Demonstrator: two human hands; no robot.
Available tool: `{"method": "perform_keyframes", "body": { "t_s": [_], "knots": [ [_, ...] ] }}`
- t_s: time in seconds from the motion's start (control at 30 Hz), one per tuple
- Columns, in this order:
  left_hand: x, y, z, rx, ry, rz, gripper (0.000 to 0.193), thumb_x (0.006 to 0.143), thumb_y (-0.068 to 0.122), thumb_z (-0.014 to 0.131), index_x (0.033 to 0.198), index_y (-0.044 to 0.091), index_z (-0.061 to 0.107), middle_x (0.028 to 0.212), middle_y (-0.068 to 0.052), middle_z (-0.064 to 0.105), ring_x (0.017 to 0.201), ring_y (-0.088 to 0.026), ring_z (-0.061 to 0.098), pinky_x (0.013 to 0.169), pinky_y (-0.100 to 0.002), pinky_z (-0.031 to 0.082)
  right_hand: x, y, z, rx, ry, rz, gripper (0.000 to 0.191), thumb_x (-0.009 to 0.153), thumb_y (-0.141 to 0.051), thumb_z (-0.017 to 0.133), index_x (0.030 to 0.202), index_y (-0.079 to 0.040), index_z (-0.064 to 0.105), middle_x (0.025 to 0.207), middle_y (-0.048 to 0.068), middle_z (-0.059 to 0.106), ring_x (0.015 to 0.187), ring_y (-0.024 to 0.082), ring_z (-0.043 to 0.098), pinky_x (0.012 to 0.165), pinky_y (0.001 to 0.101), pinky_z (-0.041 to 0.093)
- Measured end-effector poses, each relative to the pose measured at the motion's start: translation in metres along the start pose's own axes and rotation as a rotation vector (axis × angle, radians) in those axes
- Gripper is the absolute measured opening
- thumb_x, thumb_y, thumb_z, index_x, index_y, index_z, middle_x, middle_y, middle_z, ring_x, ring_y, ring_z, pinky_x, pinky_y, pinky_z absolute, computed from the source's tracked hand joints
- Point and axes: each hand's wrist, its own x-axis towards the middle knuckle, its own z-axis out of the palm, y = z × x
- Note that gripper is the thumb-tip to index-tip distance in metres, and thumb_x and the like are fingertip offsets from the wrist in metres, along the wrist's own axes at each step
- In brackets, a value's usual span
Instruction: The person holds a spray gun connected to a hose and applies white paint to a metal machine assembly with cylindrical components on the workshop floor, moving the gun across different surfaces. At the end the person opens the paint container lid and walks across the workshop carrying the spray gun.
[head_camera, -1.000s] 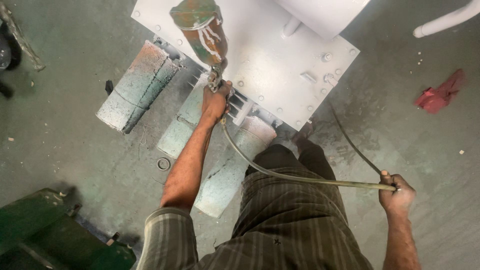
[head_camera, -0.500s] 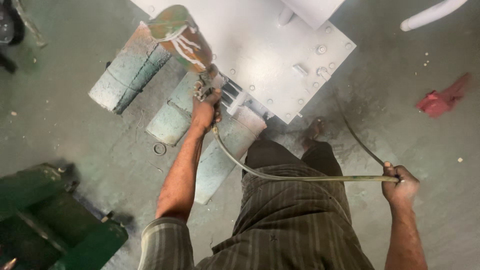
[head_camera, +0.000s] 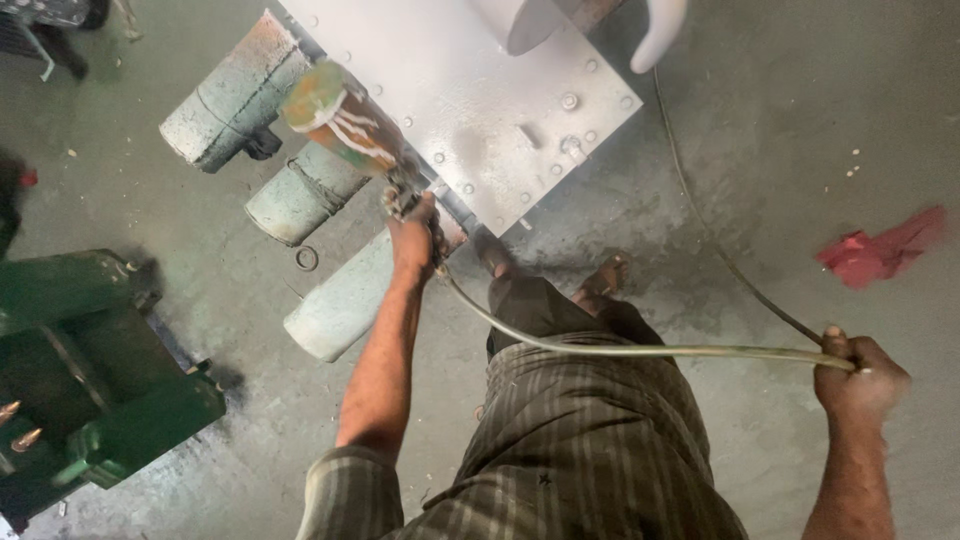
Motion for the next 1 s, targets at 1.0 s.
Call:
{"method": "perform_keyframes", "body": {
  "t_s": [1.0],
  "knots": [
    [0.074, 0.026, 0.067, -0.245, 0.441, 0.193, 0.019, 0.095, 0.021, 0.064, 0.082, 0.009, 0.058, 0.065, -0.002, 0.054, 0.043, -0.014, 0.047, 0.037, -0.032, 0.039, 0.272, -0.046, -0.032, 0.142, -0.289, -0.445, 0.048, 0.109, -0.022, 0.076, 0.07, -0.001, 0.057, 0.058, 0.007, 0.051, 0.047, 0.015, 0.044, 0.049, 0.0312, 0.039]
  ]
}}
